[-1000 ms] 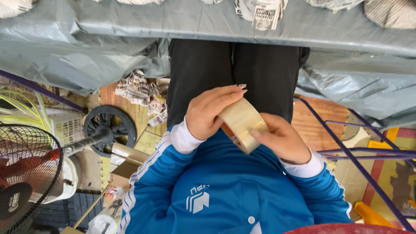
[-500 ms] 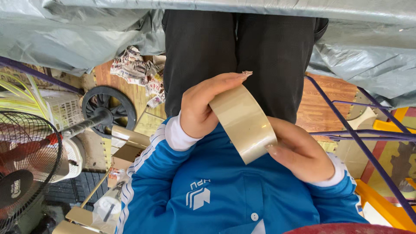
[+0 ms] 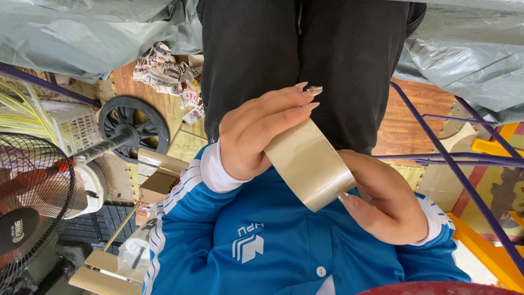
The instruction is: The person wraps sheets of newspaper around round forms, pressing and folding the paper to cover them, and tears pieces of tape to secure the wrapped paper. The finished wrapped balls are placed on a table with many similar newspaper-covered balls.
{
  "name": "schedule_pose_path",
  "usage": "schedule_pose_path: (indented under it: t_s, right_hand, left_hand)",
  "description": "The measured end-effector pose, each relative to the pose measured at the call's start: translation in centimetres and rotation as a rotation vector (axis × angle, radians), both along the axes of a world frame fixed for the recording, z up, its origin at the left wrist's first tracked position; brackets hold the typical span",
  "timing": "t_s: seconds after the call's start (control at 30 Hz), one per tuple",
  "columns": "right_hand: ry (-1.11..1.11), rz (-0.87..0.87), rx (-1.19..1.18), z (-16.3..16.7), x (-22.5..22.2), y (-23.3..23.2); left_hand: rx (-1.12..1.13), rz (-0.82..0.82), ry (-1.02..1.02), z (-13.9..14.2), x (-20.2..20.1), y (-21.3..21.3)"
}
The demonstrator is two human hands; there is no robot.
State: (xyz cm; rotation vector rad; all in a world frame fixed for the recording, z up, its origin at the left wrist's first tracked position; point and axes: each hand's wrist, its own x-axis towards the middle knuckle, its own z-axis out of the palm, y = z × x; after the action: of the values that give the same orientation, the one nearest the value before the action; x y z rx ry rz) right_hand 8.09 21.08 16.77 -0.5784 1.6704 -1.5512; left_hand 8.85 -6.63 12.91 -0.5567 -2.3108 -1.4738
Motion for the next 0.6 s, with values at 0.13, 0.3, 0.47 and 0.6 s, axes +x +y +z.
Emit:
schedule_pose_path:
  t_s: [0.13,0.3,0.47,0.6]
  right_hand:
    - [0.01,-0.018,0.005,-0.37,0.3,0.09]
    - [0.069,-0.077,0.043,-0.64,0.92,-0.04]
    - [-0.1,-0.1,-0.02,-0.57,0.83,-0.35]
    - [-0.11,-0.1,0.038,-0.41,0.71,-0.6]
  left_hand:
    - [0.014,-0.001,0.015,-0.11,-0.13,-0.03]
    - [0.005,-0.024,0.043,-0.09,-0.31,-0.1]
    - [-0.075,-0.018,0.065,0.35,-0.15,-0.28]
    - [-0.155,-0.009,0.07,0.69,0.04,-0.25]
